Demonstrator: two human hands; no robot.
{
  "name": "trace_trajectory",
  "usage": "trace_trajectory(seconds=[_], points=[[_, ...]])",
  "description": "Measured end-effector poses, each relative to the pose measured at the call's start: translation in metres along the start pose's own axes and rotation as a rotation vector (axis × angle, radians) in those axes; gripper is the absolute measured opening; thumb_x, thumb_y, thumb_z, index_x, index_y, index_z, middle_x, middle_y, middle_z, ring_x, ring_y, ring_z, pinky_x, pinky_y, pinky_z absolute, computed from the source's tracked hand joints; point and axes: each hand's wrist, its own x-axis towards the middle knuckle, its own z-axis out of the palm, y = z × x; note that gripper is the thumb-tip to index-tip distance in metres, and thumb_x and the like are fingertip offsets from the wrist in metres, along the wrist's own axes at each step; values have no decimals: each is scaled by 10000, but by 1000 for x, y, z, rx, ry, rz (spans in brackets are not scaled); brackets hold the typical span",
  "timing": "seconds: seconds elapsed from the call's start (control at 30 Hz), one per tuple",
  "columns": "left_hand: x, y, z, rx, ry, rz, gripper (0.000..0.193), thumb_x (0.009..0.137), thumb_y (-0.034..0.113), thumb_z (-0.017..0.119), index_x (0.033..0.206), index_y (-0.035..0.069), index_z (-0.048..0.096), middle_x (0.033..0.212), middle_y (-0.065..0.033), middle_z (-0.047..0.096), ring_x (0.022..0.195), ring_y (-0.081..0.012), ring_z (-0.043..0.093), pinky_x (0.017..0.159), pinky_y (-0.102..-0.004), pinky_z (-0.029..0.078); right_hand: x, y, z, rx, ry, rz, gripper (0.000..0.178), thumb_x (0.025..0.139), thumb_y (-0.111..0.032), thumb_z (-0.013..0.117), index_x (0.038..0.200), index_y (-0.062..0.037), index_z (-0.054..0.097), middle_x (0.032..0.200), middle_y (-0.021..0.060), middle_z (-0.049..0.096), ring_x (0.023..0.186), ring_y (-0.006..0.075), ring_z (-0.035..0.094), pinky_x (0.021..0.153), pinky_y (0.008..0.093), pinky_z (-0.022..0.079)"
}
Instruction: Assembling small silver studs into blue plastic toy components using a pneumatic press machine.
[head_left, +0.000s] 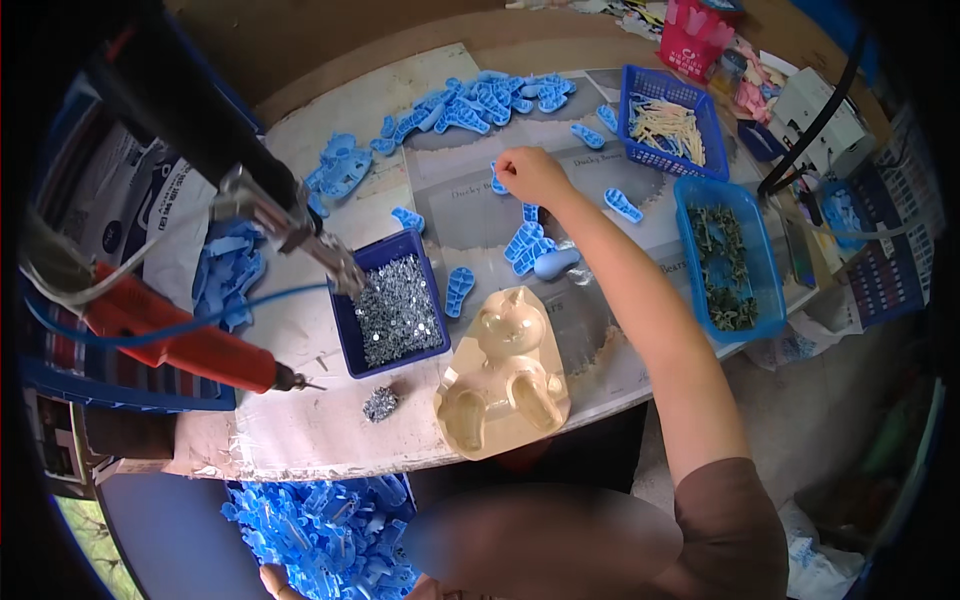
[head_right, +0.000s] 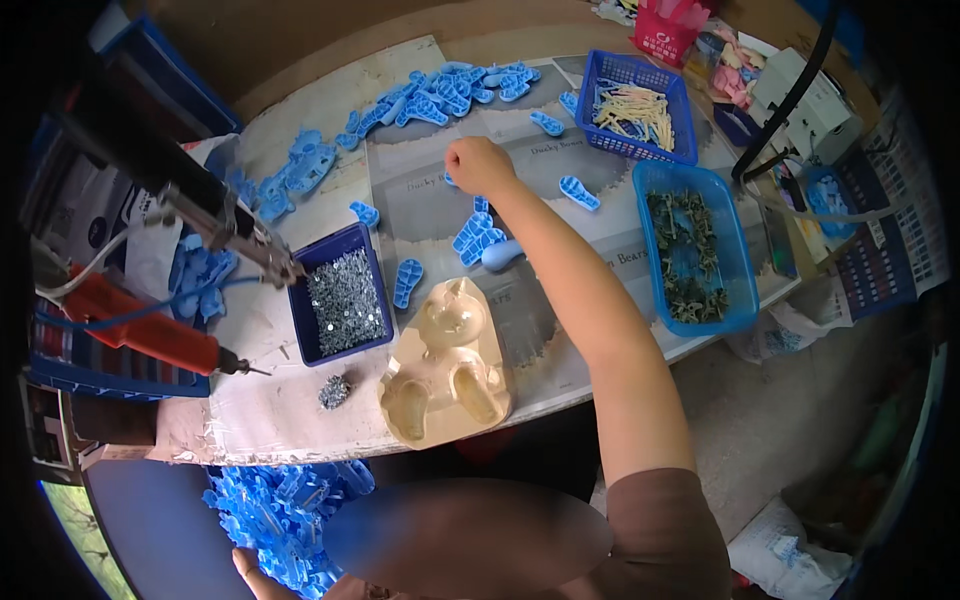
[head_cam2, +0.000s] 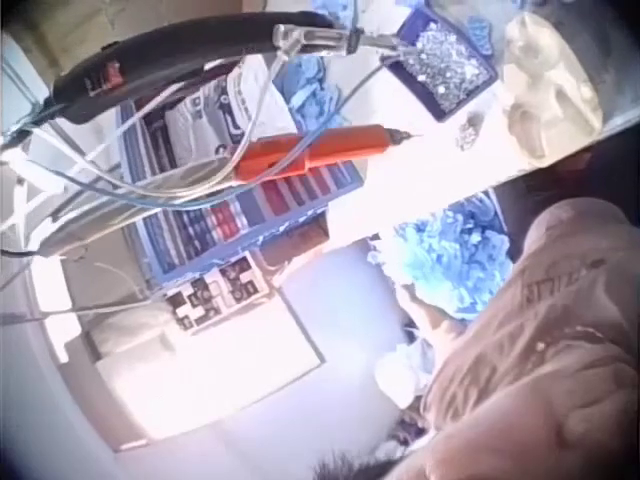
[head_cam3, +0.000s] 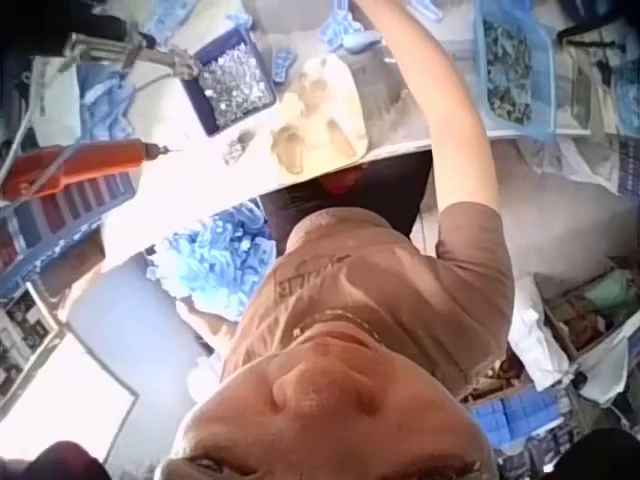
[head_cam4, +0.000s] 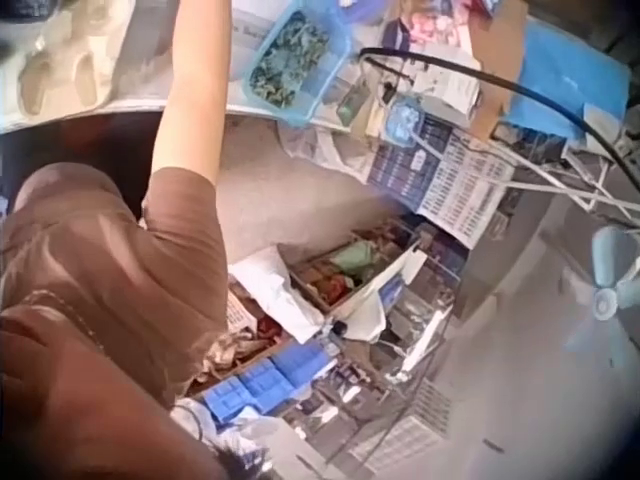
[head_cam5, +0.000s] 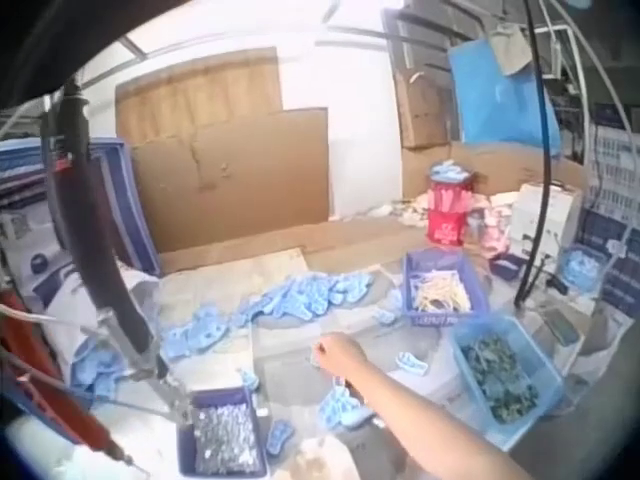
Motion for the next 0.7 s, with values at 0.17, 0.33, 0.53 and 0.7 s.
trace_trajectory(seconds=[0.17,0.33,0.53,0.7], points=[[14,-37,32,-252,150,245,615,547,130,841,1087,14,572,1044,-226,638,1033,-431,578,879,-473,480,46,-2,18,-153,164,46,179,789,-105,645,967,-118,666,1066,122,640,991,329,624,797,432,528],[-4,19,-6,-314,304,383,439,646,60,768,1047,14,596,1015,-198,650,1000,-421,594,860,-473,485,110,4,32,-393,137,-15,565,755,-150,737,1280,-122,528,1344,167,485,1227,393,483,914,461,503],[-74,190,-184,-472,-245,555,284,882,170,627,1124,20,633,1079,-169,662,1050,-272,597,947,-400,450,127,23,29,-580,104,93,786,720,-315,799,1413,-252,434,1461,111,407,1359,432,346,1014,540,421],[-154,276,-303,-772,-550,711,221,940,150,604,1107,13,650,1043,-125,672,1025,-207,605,925,-349,461,122,33,10,-546,-373,-7,779,696,-317,789,1399,-313,453,1430,111,444,1309,437,386,1021,547,404]])
